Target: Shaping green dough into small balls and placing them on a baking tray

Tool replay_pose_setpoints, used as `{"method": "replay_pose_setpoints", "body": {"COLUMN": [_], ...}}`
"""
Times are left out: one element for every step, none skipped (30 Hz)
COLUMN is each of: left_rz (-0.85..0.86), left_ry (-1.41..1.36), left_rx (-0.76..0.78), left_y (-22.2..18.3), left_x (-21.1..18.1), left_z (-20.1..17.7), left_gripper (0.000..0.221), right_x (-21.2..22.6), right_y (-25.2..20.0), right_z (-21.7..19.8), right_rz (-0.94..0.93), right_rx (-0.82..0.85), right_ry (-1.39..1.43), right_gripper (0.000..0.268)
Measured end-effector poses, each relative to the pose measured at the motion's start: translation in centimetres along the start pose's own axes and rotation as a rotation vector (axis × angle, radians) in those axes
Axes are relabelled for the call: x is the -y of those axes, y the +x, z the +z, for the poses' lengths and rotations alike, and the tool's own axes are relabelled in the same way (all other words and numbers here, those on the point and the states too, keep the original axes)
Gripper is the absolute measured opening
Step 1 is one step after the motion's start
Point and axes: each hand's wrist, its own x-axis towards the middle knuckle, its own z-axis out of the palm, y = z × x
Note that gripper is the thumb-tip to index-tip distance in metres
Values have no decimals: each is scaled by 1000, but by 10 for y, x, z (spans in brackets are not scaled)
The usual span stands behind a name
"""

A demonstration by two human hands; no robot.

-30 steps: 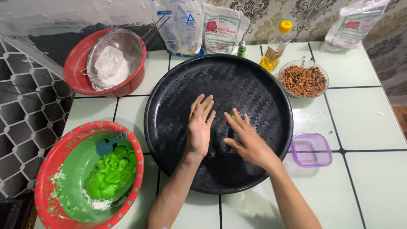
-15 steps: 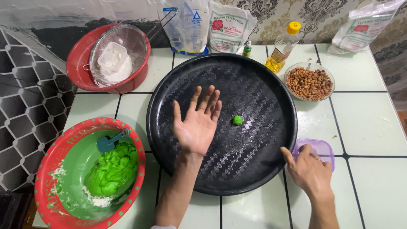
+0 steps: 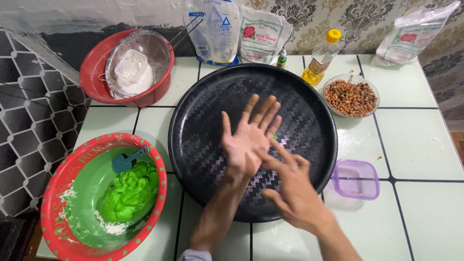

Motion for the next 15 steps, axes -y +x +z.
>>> {"method": "replay_pose_setpoints", "body": {"left_rz": [-42,-85,-84,-47,-11,-6,20,43,44,14,-15,-15,-11,-3,-1], "left_ry": [3,8,10,29,47,47,98,147,144,99,54,55,76,95,94], "left_rx": [-2,-5,-2,-17,-32,-32,7,48,49,18,-13,-10,1,11,13], "left_y": [-2,-4,-4,-5,-5,-5,-4,-3,-1,-3,-5,-6,-6,-8,-6], "left_x": [2,3,0,-3,-7,-10,-13,-14,-14,-13,-12,-13,-15,-15,-18], "left_z": [2,5,9,13,16,12,8,4,6,6,7,7,9,9,3], "left_gripper": [79,82,82,82,82,82,81,79,79,80,81,81,79,77,77], "right_x": [-1,-1,3,7,11,12,13,14,10,7,5,11,17,24,22], "right_y": [8,15,15,17,18,16,14,13,18,20,23,22,23,21,20], "right_z": [8,17,18,20,21,25,29,32,33,36,38,35,32,29,31], "right_rz": [-58,-115,-118,-79,-40,-44,-79,-111,-112,-98,-84,-85,-61,-37,-40], "right_rx": [44,87,86,35,-17,-14,25,64,65,70,76,74,12,-47,-46], "right_ry": [-207,-412,-412,-443,-472,-472,-428,-388,-390,-454,-517,-518,-576,-633,-634], "right_gripper": [56,67,67,57,53,53,58,64,64,65,67,67,60,54,54]}}
